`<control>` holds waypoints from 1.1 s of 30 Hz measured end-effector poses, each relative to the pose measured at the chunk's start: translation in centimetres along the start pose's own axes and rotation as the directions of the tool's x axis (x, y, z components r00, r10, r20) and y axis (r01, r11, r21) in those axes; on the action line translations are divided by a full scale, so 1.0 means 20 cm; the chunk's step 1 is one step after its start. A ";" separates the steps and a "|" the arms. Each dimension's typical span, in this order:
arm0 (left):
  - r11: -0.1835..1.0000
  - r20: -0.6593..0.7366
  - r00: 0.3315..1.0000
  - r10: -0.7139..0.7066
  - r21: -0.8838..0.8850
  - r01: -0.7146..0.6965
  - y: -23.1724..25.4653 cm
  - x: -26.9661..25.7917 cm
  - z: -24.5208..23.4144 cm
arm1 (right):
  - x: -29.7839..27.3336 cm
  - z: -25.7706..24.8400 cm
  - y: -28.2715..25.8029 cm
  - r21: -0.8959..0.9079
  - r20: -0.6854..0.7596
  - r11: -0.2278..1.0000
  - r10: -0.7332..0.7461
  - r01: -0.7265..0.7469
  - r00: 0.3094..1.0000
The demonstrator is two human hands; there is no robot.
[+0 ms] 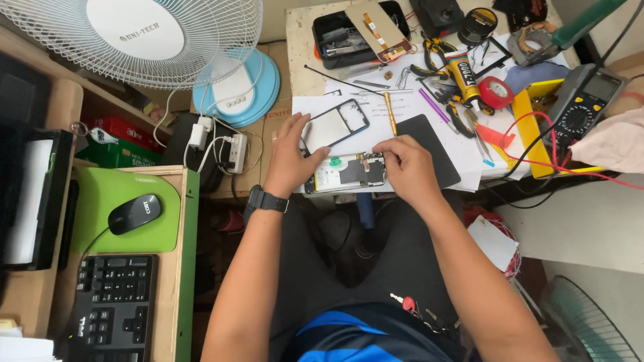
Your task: The person disassembles a smartphone by removing the back cover and detaching the battery. They then use a screwdriver to remove screws from the motherboard and carefully lift the component out of the phone's frame.
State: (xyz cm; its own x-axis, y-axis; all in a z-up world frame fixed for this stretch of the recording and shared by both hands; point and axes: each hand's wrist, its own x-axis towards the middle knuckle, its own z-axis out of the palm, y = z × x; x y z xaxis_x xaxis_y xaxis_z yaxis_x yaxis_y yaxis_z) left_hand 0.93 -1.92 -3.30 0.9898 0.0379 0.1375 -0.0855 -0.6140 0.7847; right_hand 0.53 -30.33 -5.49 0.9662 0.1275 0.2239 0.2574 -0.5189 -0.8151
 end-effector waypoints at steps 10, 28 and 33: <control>0.890 -0.030 0.894 0.447 -0.078 -0.448 0.09 -0.14 0.08 | 0.05 -0.01 0.02 0.148 0.047 0.987 0.048 -0.055 0.998; 0.981 0.226 0.957 0.182 -0.108 -0.161 0.27 -0.06 0.08 | 0.06 -0.13 -0.06 0.454 0.132 0.890 -0.023 -0.040 0.991; 0.980 0.235 0.957 0.171 -0.144 -0.140 0.30 -0.07 0.06 | 0.06 -0.14 0.03 0.495 0.288 0.864 -0.067 -0.089 0.955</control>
State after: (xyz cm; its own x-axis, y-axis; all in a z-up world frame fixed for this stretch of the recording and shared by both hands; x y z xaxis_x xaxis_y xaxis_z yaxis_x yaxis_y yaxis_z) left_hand -0.81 -6.56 0.52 0.9593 -0.2543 0.1232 -0.2383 -0.4936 0.8364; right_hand 1.89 -32.76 -4.22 0.9091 0.4004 0.1147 0.1429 -0.0411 -0.9889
